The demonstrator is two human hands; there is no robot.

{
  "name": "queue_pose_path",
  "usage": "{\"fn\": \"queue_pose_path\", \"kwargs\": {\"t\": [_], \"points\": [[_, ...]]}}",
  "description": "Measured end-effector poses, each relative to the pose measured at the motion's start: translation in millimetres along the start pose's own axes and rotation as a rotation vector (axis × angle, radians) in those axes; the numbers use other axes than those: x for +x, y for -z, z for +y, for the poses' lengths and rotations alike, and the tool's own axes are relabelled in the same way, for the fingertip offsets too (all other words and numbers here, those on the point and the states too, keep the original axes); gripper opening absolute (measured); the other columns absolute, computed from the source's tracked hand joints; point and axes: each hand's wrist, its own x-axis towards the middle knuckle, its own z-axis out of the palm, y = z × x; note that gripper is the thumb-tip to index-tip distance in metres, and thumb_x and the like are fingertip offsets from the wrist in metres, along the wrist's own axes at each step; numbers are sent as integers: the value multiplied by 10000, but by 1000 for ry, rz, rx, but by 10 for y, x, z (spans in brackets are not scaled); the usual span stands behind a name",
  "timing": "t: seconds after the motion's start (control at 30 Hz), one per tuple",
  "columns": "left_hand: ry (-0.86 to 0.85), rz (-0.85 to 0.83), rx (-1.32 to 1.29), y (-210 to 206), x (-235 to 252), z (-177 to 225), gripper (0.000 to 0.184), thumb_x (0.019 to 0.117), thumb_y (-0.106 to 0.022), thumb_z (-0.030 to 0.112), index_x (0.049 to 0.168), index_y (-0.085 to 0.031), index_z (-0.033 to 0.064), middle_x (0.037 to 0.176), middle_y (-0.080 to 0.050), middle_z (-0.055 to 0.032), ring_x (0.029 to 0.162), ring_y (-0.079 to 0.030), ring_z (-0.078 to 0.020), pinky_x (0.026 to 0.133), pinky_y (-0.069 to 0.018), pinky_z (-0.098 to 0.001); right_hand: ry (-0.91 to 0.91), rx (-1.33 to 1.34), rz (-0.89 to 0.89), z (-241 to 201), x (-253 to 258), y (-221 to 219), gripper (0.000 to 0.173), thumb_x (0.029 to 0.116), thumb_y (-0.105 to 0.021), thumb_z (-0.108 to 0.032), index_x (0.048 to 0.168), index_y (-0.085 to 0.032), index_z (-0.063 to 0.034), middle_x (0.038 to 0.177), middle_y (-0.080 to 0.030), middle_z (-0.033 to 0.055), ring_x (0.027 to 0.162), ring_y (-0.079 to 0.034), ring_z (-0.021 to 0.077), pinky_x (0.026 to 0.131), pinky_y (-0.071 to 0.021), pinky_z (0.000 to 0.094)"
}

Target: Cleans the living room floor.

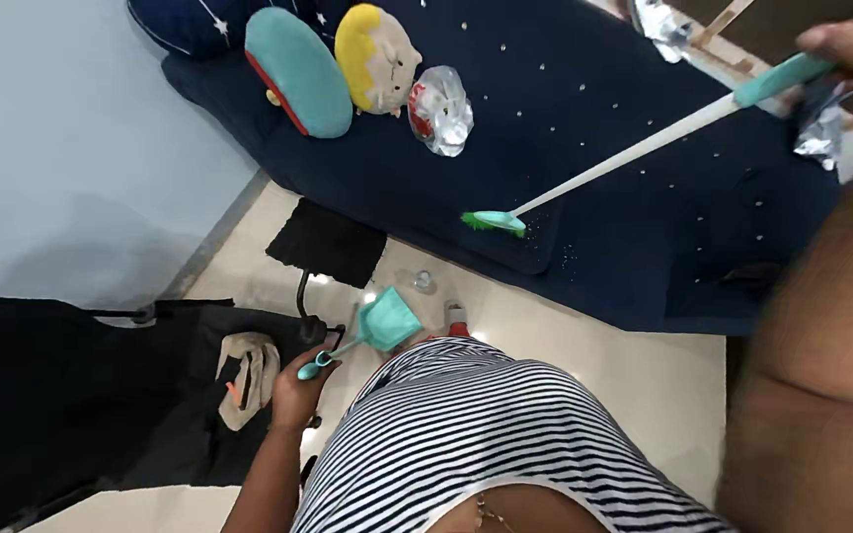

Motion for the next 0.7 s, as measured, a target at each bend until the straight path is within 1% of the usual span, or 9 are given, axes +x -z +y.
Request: {"fn": "queue_pose_path", "kwargs": {"t": [0.07, 0.13, 0.17, 0.23, 0.33, 0.47, 0.57, 0.67, 0.7], "points": [[23, 45, 2, -96, -5, 94, 380, 841, -812, 60, 1192, -705, -40, 1105, -725, -219, 1014, -711, -295, 971, -545, -495, 22, 448, 267, 27, -188, -601, 306, 922, -726, -179, 1123, -569, -9, 931, -670, 0, 805, -672, 96, 779, -600, 316], [31, 86, 9, -200, 5, 228, 385, 825, -823, 54, 1178, -709, -46, 1097, -727, -219, 1007, -712, -290, 966, -547, -484, -109, 779, 328, 242, -373, -1388, 74, 1035, -568, -127, 999, -554, -64, 777, -680, -32, 700, -690, 117, 734, -624, 356], [35, 100, 18, -248, 8, 320, 380, 823, -823, 54, 1171, -710, -50, 1090, -728, -222, 1002, -714, -291, 962, -546, -486, -238, 879, 314, 413, -441, -1770, 174, 1066, -534, -187, 917, -559, -100, 685, -652, -47, 626, -673, 118, 699, -630, 372], [61, 129, 34, -324, 10, 489, 382, 823, -821, 63, 1170, -710, -50, 1077, -731, -205, 982, -714, -257, 953, -553, -452, -437, 952, 263, 746, -431, -2326, 313, 1061, -561, -263, 770, -529, -150, 537, -503, -81, 479, -541, 90, 582, -578, 343], [131, 175, 46, -422, -7, 709, 389, 825, -816, 55, 1182, -704, -53, 1071, -728, -210, 967, -715, -241, 942, -560, -442, -422, 975, 228, 949, 63, -2305, 397, 1074, -525, -290, 696, -486, -176, 473, -433, -83, 387, -452, 75, 434, -489, 293], [160, 241, 38, -606, -102, 865, 392, 827, -798, 73, 1176, -693, -72, 1065, -726, -199, 946, -709, -182, 926, -565, -371, -228, 1003, 259, 1101, 881, -1892, 431, 1123, -393, -266, 706, -426, -162, 447, -388, -60, 360, -429, 90, 407, -472, 299], [136, 271, 65, -722, -157, 919, 382, 830, -791, 89, 1160, -696, -80, 1071, -728, -204, 964, -712, -166, 937, -563, -350, -134, 933, 312, 1473, 1107, -2157, 414, 1118, -382, -210, 712, -435, -153, 478, -405, -71, 400, -454, 70, 455, -486, 284], [155, 278, 105, -787, -162, 1028, 390, 826, -796, 132, 1149, -706, -66, 1053, -734, -184, 944, -710, -141, 928, -560, -322, -206, 773, 337, 2147, 894, -2685, 384, 1094, -474, -227, 731, -534, -119, 566, -509, -56, 514, -549, 88, 591, -551, 321], [171, 280, 116, -797, -166, 1061, 399, 828, -799, 145, 1156, -707, -62, 1054, -734, -183, 947, -712, -153, 930, -562, -339, -252, 759, 352, 2337, 771, -2807, 388, 1083, -505, -231, 714, -545, -119, 563, -515, -55, 511, -547, 89, 585, -546, 322]]}}
